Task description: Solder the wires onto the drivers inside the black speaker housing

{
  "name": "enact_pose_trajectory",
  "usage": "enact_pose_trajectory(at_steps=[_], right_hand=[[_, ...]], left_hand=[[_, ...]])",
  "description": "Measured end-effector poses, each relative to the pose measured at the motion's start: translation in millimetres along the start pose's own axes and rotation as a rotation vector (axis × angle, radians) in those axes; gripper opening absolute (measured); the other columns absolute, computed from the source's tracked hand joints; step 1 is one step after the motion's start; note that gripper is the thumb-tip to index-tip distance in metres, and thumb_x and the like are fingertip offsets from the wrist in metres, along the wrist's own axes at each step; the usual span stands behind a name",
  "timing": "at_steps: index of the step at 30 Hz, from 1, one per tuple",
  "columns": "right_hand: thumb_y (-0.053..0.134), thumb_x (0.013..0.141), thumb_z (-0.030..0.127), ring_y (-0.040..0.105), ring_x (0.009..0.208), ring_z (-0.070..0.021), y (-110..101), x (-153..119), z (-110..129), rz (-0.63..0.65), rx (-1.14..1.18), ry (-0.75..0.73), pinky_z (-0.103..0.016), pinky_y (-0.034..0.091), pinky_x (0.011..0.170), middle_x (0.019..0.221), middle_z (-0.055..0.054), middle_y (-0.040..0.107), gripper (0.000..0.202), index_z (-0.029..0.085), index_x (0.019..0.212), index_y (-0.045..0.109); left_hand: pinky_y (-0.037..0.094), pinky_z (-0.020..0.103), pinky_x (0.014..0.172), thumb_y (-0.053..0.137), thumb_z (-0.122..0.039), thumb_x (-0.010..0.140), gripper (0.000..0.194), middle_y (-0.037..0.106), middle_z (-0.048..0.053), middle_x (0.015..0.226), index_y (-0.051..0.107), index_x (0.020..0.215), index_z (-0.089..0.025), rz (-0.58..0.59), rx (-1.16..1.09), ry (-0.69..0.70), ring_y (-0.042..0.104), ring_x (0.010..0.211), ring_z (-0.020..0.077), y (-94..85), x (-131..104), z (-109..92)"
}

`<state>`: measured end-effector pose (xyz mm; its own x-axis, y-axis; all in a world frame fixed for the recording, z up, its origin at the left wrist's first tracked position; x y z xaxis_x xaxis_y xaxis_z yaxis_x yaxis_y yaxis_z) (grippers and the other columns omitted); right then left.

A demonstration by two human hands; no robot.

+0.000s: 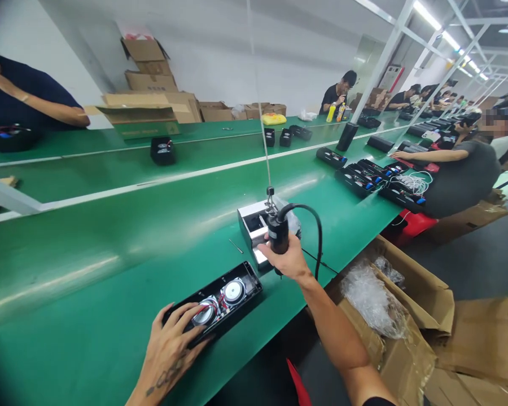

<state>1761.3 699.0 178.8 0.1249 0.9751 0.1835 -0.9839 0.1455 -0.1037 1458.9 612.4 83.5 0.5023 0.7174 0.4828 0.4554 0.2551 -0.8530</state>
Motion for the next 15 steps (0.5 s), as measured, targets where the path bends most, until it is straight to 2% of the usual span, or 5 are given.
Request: enact_pose_trajectory(at_steps=[3, 6, 10, 13, 15], right_hand=[[0.086, 0.084, 0.043, 0.046, 0.041, -0.0118, -5.7, -13.3, 8.7, -0.024, 0.141, -0.054, -0.027, 0.042, 0.044, 0.056, 0.01, 0.054, 0.035, 0.024, 0.102, 0.062], [0.087, 0.081, 0.036, 0.055, 0.05, -0.013, -14.5, -17.0, 7.0, -0.109, 0.126, -0.089, -0.028, 0.049, 0.053, 0.065, 0.009, 0.061, 0.041, 0.023, 0.113, 0.064], [0.091, 0.076, 0.035, 0.066, 0.066, -0.0168, -19.2, -14.6, -29.6, -0.24, 0.008, -0.074, -0.031, 0.057, 0.068, 0.076, 0.004, 0.069, 0.044, 0.022, 0.109, 0.065], [0.088, 0.078, 0.041, 0.06, 0.051, -0.0152, -18.5, -11.7, -63.2, -0.317, 0.093, -0.081, -0.029, 0.052, 0.055, 0.062, 0.008, 0.063, 0.041, 0.023, 0.103, 0.06], [0.083, 0.083, 0.045, 0.051, 0.04, -0.0132, -18.8, -7.8, -72.5, -0.337, 0.168, -0.093, -0.027, 0.044, 0.046, 0.054, 0.013, 0.054, 0.039, 0.025, 0.102, 0.055]], left_hand=[[0.036, 0.06, 0.116, 0.066, -0.033, 0.098, 0.02, 0.082, 0.006, 0.116, 0.079, 0.083, -0.03, 0.02, 0.019, 0.006, 0.07, 0.113, 0.0312, -0.4, 0.4, -0.3], [0.034, 0.059, 0.118, 0.065, -0.032, 0.099, 0.021, 0.082, 0.005, 0.115, 0.078, 0.082, -0.03, 0.0, 0.013, 0.009, 0.07, 0.113, 0.0299, -0.6, 0.5, -0.4], [0.031, 0.056, 0.121, 0.061, -0.034, 0.101, 0.027, 0.082, 0.004, 0.113, 0.077, 0.081, -0.029, -0.061, -0.006, 0.029, 0.069, 0.111, 0.0283, -0.1, -0.2, 0.2], [0.03, 0.054, 0.121, 0.06, -0.036, 0.103, 0.029, 0.082, 0.004, 0.113, 0.076, 0.081, -0.029, -0.084, -0.018, 0.042, 0.069, 0.111, 0.0276, -0.1, -0.3, 2.9], [0.029, 0.053, 0.12, 0.062, -0.037, 0.103, 0.026, 0.082, 0.004, 0.113, 0.077, 0.082, -0.03, -0.079, -0.015, 0.064, 0.069, 0.111, 0.0275, -0.6, 0.2, 4.9]])
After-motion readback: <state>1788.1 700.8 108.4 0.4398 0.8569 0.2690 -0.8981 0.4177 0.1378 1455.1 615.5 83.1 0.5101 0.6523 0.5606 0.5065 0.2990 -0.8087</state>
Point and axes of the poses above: each hand's wrist, its own x-axis towards the middle knuckle, its own y-axis out of the palm, z = x × y, the point moved 5 cm from there along x, towards the middle knuckle
